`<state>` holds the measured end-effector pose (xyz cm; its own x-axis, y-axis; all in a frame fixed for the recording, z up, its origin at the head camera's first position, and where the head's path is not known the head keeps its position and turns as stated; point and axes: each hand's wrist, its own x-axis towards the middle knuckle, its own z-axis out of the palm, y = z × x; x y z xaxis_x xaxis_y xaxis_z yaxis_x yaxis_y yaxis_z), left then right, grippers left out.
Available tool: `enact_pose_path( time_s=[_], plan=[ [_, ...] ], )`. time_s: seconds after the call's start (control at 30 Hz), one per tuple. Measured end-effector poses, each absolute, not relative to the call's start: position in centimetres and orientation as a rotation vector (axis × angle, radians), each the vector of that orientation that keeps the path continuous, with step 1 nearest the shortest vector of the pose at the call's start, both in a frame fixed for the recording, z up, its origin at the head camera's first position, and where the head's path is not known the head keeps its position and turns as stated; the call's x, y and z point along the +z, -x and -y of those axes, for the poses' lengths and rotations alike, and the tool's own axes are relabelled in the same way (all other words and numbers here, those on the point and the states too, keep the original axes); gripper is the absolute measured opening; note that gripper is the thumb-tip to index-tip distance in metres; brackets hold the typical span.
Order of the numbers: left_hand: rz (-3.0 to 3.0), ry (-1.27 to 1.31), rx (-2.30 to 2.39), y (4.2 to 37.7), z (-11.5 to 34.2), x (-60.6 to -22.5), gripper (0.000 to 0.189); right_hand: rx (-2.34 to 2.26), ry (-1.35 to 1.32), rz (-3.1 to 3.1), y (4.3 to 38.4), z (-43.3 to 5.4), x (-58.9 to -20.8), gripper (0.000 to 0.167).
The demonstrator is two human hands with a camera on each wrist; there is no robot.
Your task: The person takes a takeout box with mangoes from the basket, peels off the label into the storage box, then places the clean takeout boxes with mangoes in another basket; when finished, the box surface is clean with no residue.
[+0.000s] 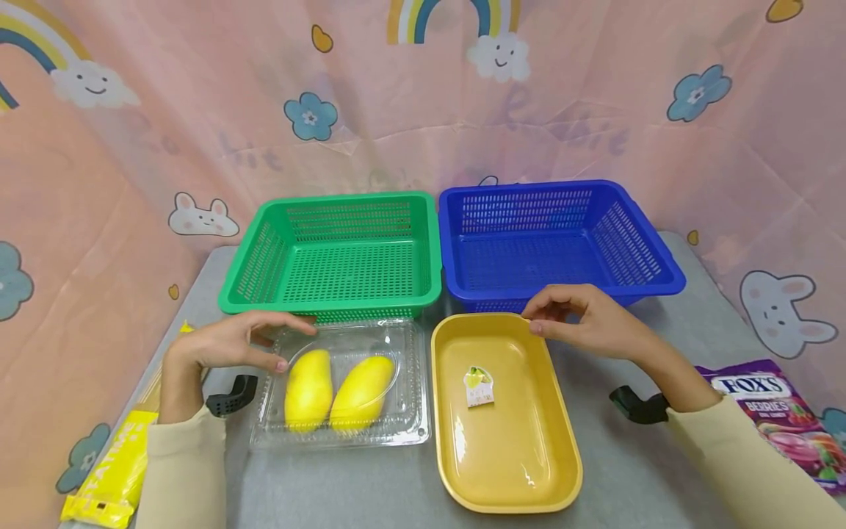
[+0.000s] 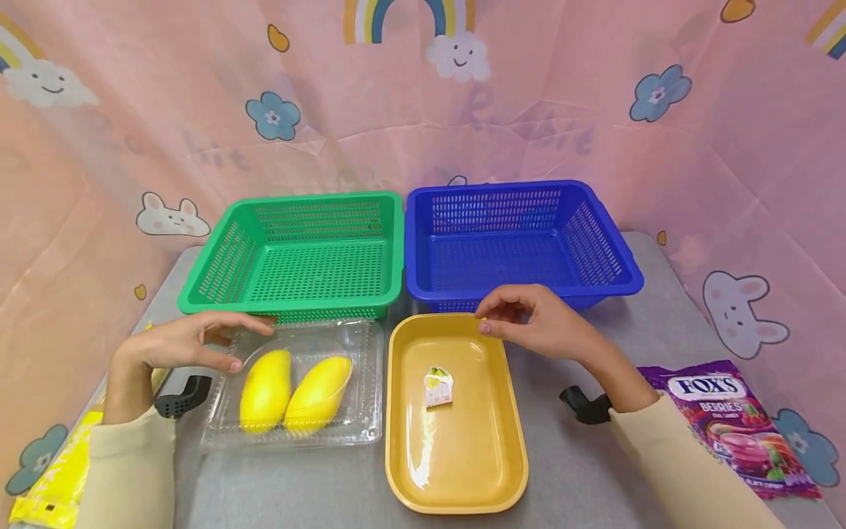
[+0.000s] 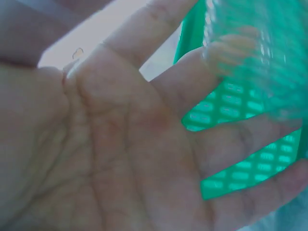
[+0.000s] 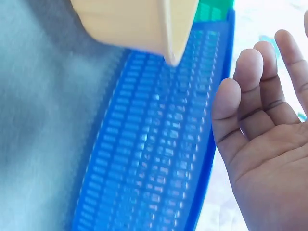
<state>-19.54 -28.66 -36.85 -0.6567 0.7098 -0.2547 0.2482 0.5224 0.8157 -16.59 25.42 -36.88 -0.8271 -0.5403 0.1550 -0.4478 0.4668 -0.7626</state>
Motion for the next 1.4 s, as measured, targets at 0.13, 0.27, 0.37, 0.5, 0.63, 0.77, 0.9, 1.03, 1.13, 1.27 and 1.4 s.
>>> enact_pose_path(
  time_s=[0.13,0.27,0.37,0.5,0.63,0.77,0.9,1.03,1.13,1.27,1.4],
  plan=[
    [-2.15,-0.73,1.092,19.6,29.0,-37.1,0.054,-1.309,0.823,-2.671,16.5,-26.6,-36.6,0.013],
    [-2.138,-0.709,1.11,19.6,29.1,-37.1,0.053,-1.31,0.746,-2.76,16.3,-27.7,-36.3,0.013],
    [-2.111,-0.724,1.126,19.6,28.9,-37.1,0.054,-1.365,0.661,-2.82,16.3,-28.7,-36.1,0.015],
    [-2.082,-0.74,1.145,19.6,28.8,-37.2,0.054,-1.492,0.47,-2.936,16.5,-30.2,-36.0,0.018],
    [-2.058,-0.749,1.165,19.7,28.8,-37.3,0.053,-1.541,0.249,-3.118,17.3,-31.9,-36.6,0.024],
    [-2.017,-0.776,1.191,19.9,28.8,-37.5,0.053,-1.515,0.019,-3.229,18.0,-33.7,-37.5,0.035],
    [-1.992,-0.849,1.227,20.0,28.8,-37.6,0.052,-1.414,-0.122,-3.265,18.3,-35.5,-38.9,0.045],
    [-1.997,-0.907,1.266,20.0,28.8,-37.6,0.049,-1.336,-0.203,-3.259,18.3,-36.4,-40.5,0.053],
    [-2.021,-0.918,1.278,20.0,28.6,-37.5,0.047,-1.369,-0.239,-3.225,18.3,-36.6,-41.2,0.055],
    [-2.07,-0.909,1.278,19.9,28.4,-37.3,0.043,-1.438,-0.274,-3.146,18.4,-36.5,-41.7,0.057],
    [-2.099,-0.914,1.291,19.7,28.4,-37.0,0.039,-1.459,-0.291,-3.092,18.3,-36.3,-41.8,0.059]
  ],
)
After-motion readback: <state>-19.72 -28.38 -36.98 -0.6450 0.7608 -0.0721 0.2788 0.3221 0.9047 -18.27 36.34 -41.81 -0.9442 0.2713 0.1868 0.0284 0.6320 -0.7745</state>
